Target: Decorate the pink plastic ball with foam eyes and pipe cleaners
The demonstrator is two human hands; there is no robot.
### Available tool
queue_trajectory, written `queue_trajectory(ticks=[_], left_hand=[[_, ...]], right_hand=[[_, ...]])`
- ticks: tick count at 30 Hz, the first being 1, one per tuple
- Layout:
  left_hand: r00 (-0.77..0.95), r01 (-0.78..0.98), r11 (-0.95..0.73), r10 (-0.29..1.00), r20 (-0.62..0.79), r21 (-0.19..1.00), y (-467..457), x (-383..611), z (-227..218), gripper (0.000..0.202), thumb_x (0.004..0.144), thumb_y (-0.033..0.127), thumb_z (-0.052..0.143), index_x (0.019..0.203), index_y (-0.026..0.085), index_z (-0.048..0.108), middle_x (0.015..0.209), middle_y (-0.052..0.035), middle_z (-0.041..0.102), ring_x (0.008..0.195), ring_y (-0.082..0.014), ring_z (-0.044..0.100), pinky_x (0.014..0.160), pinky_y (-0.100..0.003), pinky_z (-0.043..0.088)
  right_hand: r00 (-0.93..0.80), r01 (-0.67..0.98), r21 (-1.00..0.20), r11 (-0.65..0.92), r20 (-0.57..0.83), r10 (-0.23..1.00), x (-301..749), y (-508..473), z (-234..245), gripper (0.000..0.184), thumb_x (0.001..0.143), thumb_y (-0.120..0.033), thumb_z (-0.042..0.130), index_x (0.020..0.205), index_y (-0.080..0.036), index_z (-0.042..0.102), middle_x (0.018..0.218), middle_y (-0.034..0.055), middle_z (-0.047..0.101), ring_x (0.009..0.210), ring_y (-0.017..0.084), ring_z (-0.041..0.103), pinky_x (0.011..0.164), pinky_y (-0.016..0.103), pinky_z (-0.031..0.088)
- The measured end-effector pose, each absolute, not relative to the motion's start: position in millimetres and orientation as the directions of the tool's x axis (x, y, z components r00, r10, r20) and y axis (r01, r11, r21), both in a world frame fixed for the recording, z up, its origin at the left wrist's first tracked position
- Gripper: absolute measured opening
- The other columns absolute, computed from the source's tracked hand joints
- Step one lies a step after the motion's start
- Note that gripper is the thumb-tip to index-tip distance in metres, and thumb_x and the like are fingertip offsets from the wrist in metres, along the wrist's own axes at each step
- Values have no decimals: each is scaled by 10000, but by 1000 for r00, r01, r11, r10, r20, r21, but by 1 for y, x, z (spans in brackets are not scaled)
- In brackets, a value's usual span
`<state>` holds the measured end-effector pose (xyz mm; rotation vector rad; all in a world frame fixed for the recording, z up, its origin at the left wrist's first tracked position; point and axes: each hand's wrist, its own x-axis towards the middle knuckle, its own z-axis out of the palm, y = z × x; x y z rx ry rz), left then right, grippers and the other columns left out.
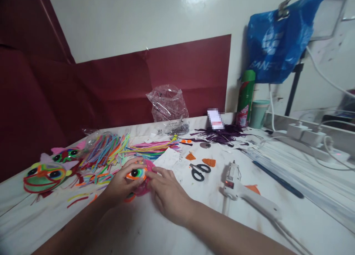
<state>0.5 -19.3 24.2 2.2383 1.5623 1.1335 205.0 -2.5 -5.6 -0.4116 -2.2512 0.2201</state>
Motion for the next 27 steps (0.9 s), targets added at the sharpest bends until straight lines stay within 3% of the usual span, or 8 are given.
queue_trajectory(ticks=[3,7,9,12,18,23,25,27], left_hand=[[173,737,-436,860,480,516,-19,-1,22,277,766,299,602,1023,224,675,1284,-126,542,1242,-281,495,1030,-436,421],[168,749,-424,865,473,509,-17,0,22,277,768,321,590,1011,224,680,1278,-123,558,1223,-285,515,1019,-431,434],[153,750,-409,872,465,520,-16,-1,23,291,767,356,586,1008,225,681,1286,-123,556,1222,-286,519,1013,-425,441],[152,755,-408,870,469,514,-14,-3,22,315,764,402,588,1010,229,682,1306,-119,548,1224,-291,520,1003,-415,451],[167,750,-454,833,527,481,-11,-9,13,305,778,423,605,1025,259,678,1282,-85,574,1196,-268,539,999,-375,454],[208,735,-497,813,544,461,-9,-12,8,294,775,402,624,1051,312,672,1301,-60,560,1169,-281,562,966,-387,489],[236,727,-523,798,554,445,-9,-13,7,303,764,401,635,1056,331,670,1301,-52,562,1171,-293,558,980,-413,482],[244,719,-535,793,559,445,-9,-13,7,311,754,387,647,1062,349,661,1306,-44,559,1183,-299,546,992,-425,476]], right_hand=[[-440,175,-336,925,814,379,208,-3,3,260,849,-46,427,991,-230,544,1141,80,632,1084,223,524,907,419,453],[-78,232,-517,824,834,546,230,2,32,116,892,-174,477,791,-222,508,749,16,579,720,166,559,673,303,474],[60,236,-593,770,800,597,247,5,52,110,894,-232,494,787,-218,516,713,-4,566,674,155,547,642,290,454],[187,239,-614,753,790,584,271,8,76,110,880,-295,534,808,-212,546,731,-10,577,672,147,548,653,284,444],[147,470,-565,678,808,571,315,20,69,185,891,-339,495,751,-223,531,671,-18,565,626,147,535,605,269,423],[96,579,-673,460,616,781,338,37,28,373,922,-405,389,599,-227,442,547,-34,467,523,138,465,528,264,393],[-1,556,-694,458,551,835,336,41,17,316,915,-386,410,652,-224,473,598,-21,513,583,151,513,567,271,432],[-152,528,-664,529,539,829,328,41,10,148,882,-325,473,803,-216,534,751,17,600,710,175,575,657,299,478]])
